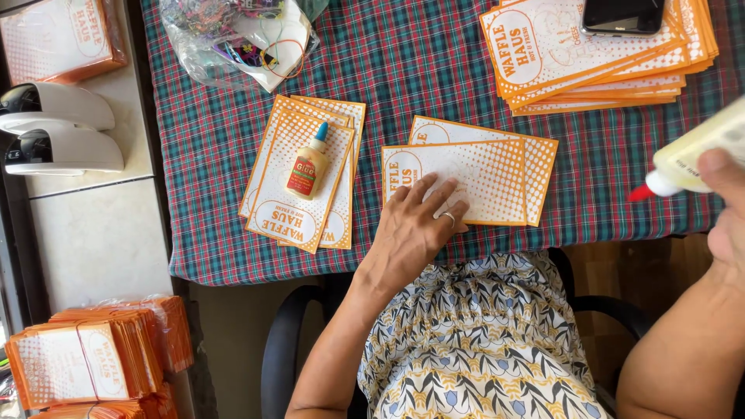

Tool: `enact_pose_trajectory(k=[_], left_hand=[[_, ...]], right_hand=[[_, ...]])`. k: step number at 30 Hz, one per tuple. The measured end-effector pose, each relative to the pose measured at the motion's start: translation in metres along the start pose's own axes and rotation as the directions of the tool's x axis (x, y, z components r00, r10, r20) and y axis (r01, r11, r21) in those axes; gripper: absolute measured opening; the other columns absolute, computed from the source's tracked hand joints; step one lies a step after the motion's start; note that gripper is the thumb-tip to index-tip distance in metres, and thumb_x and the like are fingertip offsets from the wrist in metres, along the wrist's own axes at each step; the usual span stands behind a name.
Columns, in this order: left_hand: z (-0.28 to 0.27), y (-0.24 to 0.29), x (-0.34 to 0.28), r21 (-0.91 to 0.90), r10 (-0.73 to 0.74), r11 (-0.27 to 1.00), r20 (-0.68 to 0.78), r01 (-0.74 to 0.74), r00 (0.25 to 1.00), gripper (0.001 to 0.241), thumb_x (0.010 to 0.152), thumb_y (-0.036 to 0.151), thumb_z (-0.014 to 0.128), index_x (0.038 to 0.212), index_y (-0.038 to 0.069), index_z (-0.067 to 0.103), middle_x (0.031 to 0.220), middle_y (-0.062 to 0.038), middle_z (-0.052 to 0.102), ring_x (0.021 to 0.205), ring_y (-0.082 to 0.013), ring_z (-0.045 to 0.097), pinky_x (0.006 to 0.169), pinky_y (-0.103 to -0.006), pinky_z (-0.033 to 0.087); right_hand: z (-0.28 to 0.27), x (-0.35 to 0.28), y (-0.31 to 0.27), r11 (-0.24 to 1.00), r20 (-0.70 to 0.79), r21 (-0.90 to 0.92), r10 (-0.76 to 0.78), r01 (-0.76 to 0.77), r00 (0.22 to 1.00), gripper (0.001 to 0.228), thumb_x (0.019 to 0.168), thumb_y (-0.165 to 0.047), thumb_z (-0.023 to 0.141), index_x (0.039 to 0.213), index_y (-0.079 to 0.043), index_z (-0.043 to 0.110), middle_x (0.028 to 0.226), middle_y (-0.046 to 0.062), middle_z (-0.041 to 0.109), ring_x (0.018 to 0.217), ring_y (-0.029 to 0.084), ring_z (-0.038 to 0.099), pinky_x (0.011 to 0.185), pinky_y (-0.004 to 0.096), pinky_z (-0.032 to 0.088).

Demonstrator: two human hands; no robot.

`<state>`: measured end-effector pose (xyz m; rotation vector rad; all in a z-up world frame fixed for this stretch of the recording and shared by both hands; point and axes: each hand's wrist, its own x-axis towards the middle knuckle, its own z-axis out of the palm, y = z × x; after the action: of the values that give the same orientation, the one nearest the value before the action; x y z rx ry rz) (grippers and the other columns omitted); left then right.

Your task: The person applies glue from a bottle to the edges of orange paper bags and folds them to secure the seams. They repeat this process for several bags, placing them into a stack after each one is glued and folded.

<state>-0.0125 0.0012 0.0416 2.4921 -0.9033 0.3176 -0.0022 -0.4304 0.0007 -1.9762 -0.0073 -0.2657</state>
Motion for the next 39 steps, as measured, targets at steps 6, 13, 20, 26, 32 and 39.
enact_pose_trajectory(k=[6, 13, 20, 26, 32, 39], left_hand=[[-0.007, 0.003, 0.009, -0.049, -0.04, 0.998, 0.034, 0.042, 0.999, 0.015, 0.101, 0.007, 0.061, 0.102, 0.004, 0.076, 0.122, -0.022, 0.074, 0.118, -0.0492, 0.066, 0.078, -0.0585, 0.06], [-0.008, 0.002, 0.025, -0.295, -0.444, 0.852, 0.03, 0.433, 0.895, 0.019, 0.075, 0.028, 0.091, 0.075, 0.014, 0.078, 0.098, -0.002, 0.079, 0.091, -0.0235, 0.064, 0.06, -0.0411, 0.053], [-0.015, 0.004, 0.033, -0.302, -0.464, 0.864, -0.167, 0.403, 0.87, 0.019, 0.081, 0.03, 0.088, 0.085, 0.013, 0.079, 0.085, -0.002, 0.058, 0.079, -0.0233, 0.054, 0.07, -0.039, 0.042], [-0.019, 0.024, 0.038, 0.112, -0.25, 0.941, -0.405, 0.319, 0.88, 0.018, 0.096, 0.03, 0.08, 0.09, 0.014, 0.076, 0.065, 0.0, 0.05, 0.057, -0.0192, 0.046, 0.056, -0.0366, 0.032], [-0.014, 0.029, 0.035, 0.18, -0.2, 0.937, -0.423, 0.298, 0.884, 0.016, 0.098, 0.026, 0.08, 0.088, 0.015, 0.076, 0.056, 0.002, 0.045, 0.047, -0.0164, 0.033, 0.048, -0.0333, 0.026], [-0.001, 0.03, 0.025, 0.161, -0.233, 0.94, -0.336, 0.3, 0.913, 0.02, 0.097, 0.021, 0.08, 0.08, 0.015, 0.073, 0.053, 0.003, 0.044, 0.043, -0.0149, 0.031, 0.043, -0.0334, 0.022]], right_hand=[[-0.005, -0.013, 0.007, 0.962, -0.026, 0.185, 0.206, -0.198, 0.978, 0.029, 0.12, -0.029, 0.057, 0.148, -0.026, 0.048, 0.165, 0.004, 0.048, 0.166, 0.034, 0.054, 0.113, 0.034, 0.056], [0.027, -0.01, -0.033, 0.957, -0.09, 0.286, 0.068, -0.04, 0.994, 0.049, 0.122, -0.027, 0.06, 0.165, -0.011, 0.042, 0.163, 0.013, 0.049, 0.155, 0.039, 0.056, 0.119, 0.055, 0.06], [0.041, -0.011, -0.048, 0.95, -0.119, 0.301, -0.047, 0.081, 0.992, 0.04, 0.123, -0.01, 0.057, 0.161, -0.016, 0.045, 0.162, 0.012, 0.049, 0.159, 0.039, 0.051, 0.13, 0.062, 0.057], [0.084, -0.013, -0.065, 0.91, -0.302, 0.401, 0.018, 0.109, 0.953, 0.047, 0.095, -0.003, 0.082, 0.135, -0.002, 0.057, 0.133, 0.015, 0.063, 0.124, 0.029, 0.066, 0.117, 0.055, 0.065], [0.101, -0.006, -0.079, 0.893, -0.328, 0.444, 0.089, 0.07, 0.941, 0.035, 0.088, -0.009, 0.088, 0.115, -0.003, 0.066, 0.116, 0.01, 0.071, 0.107, 0.021, 0.072, 0.104, 0.047, 0.068], [0.057, 0.032, -0.06, 0.964, -0.271, 0.233, 0.188, -0.125, 0.944, 0.031, 0.114, -0.008, 0.072, 0.139, -0.004, 0.053, 0.132, 0.025, 0.071, 0.115, 0.025, 0.075, 0.093, 0.038, 0.066]])
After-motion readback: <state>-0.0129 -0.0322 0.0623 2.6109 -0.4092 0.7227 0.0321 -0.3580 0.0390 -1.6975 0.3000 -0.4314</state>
